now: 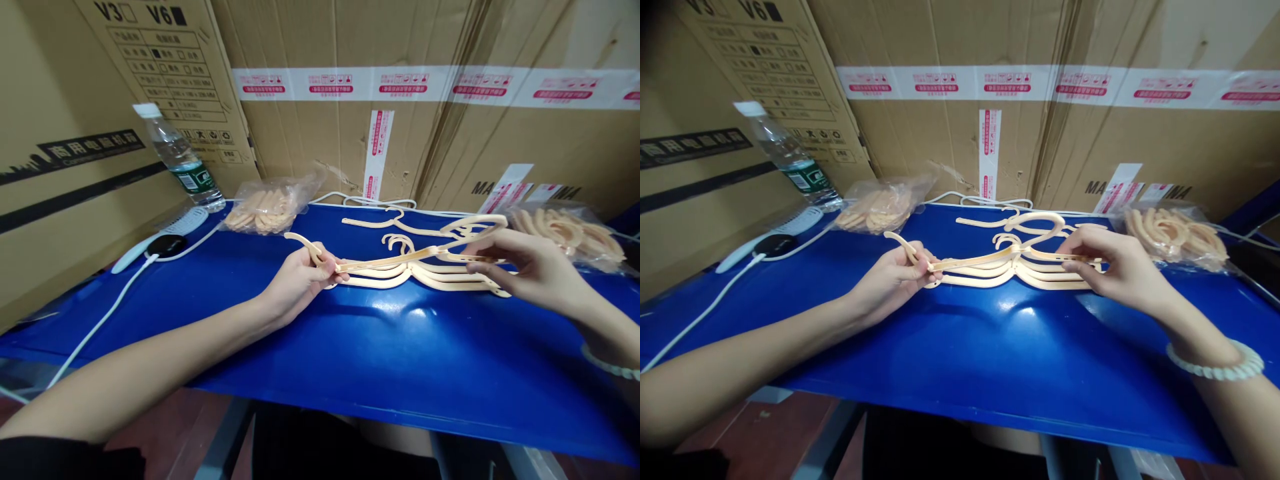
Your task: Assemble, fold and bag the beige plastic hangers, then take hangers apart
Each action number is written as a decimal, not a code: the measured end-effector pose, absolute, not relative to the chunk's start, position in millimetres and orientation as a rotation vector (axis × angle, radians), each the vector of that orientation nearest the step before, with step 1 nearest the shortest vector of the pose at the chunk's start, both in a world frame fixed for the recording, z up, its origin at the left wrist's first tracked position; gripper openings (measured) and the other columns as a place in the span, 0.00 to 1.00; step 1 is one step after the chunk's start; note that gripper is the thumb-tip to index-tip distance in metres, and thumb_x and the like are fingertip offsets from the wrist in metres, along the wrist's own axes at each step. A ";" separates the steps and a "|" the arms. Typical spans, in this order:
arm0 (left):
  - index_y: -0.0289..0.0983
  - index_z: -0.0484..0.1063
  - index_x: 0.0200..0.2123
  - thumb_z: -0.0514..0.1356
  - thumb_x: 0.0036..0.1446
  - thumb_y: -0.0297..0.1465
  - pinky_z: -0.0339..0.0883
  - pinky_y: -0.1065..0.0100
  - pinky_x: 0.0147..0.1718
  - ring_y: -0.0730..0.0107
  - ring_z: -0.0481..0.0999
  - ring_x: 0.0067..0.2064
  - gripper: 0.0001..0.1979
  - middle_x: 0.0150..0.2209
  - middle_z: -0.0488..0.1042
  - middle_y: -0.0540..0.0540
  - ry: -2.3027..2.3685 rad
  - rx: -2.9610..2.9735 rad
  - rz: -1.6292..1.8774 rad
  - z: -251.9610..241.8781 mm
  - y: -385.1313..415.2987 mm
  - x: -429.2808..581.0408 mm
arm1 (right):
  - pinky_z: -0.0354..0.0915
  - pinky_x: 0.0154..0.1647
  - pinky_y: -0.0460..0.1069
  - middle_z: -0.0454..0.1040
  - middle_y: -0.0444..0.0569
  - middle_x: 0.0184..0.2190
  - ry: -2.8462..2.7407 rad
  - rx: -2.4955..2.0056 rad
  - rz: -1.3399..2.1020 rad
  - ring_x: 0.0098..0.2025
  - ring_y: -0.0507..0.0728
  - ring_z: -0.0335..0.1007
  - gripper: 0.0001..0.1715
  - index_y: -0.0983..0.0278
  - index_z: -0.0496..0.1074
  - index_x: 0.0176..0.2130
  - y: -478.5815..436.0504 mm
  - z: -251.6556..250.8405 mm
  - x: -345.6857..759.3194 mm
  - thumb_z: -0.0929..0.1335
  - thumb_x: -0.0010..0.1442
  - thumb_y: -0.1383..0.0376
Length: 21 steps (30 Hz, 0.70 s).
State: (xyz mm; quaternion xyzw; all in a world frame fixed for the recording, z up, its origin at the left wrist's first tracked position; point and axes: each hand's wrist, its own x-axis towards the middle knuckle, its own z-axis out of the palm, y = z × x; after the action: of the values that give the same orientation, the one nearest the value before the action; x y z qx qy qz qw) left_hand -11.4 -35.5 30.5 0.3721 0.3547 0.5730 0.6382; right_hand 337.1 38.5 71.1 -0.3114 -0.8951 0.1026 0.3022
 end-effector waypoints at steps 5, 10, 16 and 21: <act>0.34 0.67 0.24 0.71 0.47 0.23 0.68 0.72 0.30 0.74 0.75 0.27 0.14 0.24 0.74 0.51 0.819 0.880 1.368 26.1 -32.9 -13.0 | 0.69 0.32 0.46 0.76 0.46 0.35 -2.414 -0.844 0.331 0.33 0.53 0.73 0.07 0.60 0.74 0.40 33.9 73.8 334.2 0.72 0.62 0.61; 0.35 0.65 0.25 0.76 0.45 0.29 0.73 0.73 0.35 0.75 0.77 0.29 0.20 0.27 0.76 0.51 0.799 0.910 1.462 23.5 -30.3 -12.6 | 0.69 0.30 0.46 0.76 0.47 0.34 -2.395 -0.878 0.430 0.31 0.53 0.74 0.08 0.61 0.75 0.40 29.1 76.2 332.5 0.72 0.62 0.60; 0.34 0.72 0.30 0.77 0.43 0.30 0.76 0.72 0.43 0.72 0.82 0.36 0.17 0.33 0.80 0.49 0.826 0.846 1.505 28.2 -30.5 -11.7 | 0.61 0.19 0.45 0.75 0.47 0.27 -2.262 -1.043 0.703 0.23 0.51 0.68 0.16 0.62 0.73 0.42 24.7 80.2 332.9 0.73 0.61 0.54; 0.35 0.75 0.43 0.66 0.59 0.30 0.78 0.67 0.39 0.68 0.83 0.37 0.10 0.42 0.81 0.44 1.011 1.179 1.299 29.7 -46.0 -5.4 | 0.63 0.19 0.45 0.73 0.45 0.23 -2.185 -1.106 0.888 0.22 0.52 0.68 0.19 0.62 0.69 0.44 24.5 89.3 343.2 0.73 0.61 0.53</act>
State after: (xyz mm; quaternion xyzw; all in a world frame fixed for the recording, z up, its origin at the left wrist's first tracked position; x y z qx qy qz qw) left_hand -5.4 -46.0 29.7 0.4937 0.4235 0.5440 0.5301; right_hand 343.2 24.5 89.3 -0.4093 -0.8088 0.3286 0.2652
